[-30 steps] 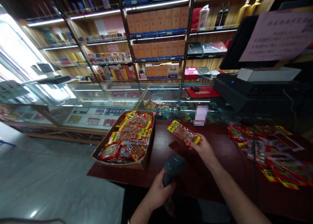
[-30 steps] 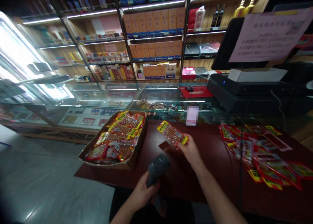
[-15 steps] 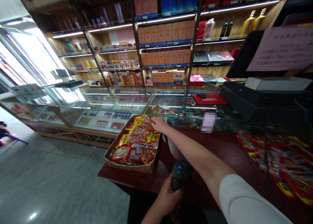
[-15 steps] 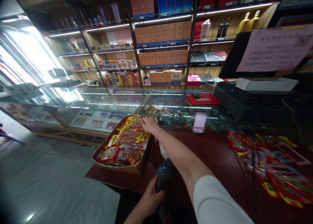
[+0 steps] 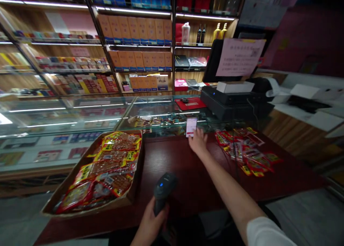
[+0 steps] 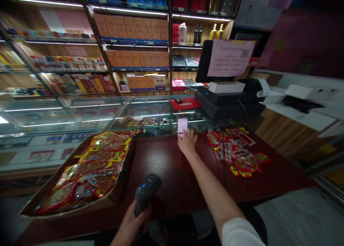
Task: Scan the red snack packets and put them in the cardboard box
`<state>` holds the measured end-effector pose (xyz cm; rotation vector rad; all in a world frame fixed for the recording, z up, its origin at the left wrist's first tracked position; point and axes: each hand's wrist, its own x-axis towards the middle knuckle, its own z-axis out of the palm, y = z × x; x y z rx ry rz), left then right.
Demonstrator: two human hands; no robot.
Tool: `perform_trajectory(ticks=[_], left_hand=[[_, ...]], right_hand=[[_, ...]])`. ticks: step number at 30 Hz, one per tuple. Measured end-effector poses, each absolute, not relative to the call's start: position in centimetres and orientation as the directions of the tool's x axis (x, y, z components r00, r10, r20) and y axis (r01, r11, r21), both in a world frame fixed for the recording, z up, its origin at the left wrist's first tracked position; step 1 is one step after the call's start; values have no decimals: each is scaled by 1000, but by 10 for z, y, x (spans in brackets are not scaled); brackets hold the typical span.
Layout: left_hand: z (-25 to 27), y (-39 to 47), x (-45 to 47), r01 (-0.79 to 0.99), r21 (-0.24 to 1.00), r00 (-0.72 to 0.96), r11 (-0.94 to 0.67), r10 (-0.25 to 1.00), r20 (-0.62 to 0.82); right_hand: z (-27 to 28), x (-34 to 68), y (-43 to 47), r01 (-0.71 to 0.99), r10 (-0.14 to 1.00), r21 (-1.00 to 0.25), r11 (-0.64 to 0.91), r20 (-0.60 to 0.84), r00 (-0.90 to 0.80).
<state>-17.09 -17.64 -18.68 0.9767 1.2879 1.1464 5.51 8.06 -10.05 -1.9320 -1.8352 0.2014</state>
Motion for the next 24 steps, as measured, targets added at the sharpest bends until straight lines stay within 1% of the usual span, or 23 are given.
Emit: perform_trajectory(ticks=[1,2,3,4,6,9,12,19,21,24], left_hand=[[-185,-177,-171,-74,977,-48,200,978,-204],[-182,-177,-171,-63,977,-45,205,977,-208],[-180,-177,-171,-54,976,-44,211,976,-213],[-177,-177,-170,-45,975,-47,216,975,-218],[-174,-178,-168,-37,975,-82,221,971,-224],[-169,-180,-165,-24,977,-146,212,966,-213],[-164,-180,-165,-2,974,-121,226,967,-224],[-168,-179,-164,-17,981,-88,191,978,-192],[-170,-178,-166,-15,979,-47,202,978,-202],[-170,-177,-170,-3,973,4,230,973,-230]], right_hand=[[-110,94,81,917,945,-348,-193,184,269],[-117,129,83,910,919,-264,-318,149,364],[-123,159,86,904,908,-198,-380,106,405],[-126,185,90,891,896,-174,-420,76,438],[-127,219,99,881,890,-154,-447,21,455],[-123,236,110,885,898,-153,-439,-34,439],[-127,227,104,917,928,-140,-373,-52,370],[-158,160,18,984,990,-107,-143,-22,141],[-159,144,3,984,996,-152,-90,-22,88],[-147,141,11,958,994,-265,-110,-45,101]])
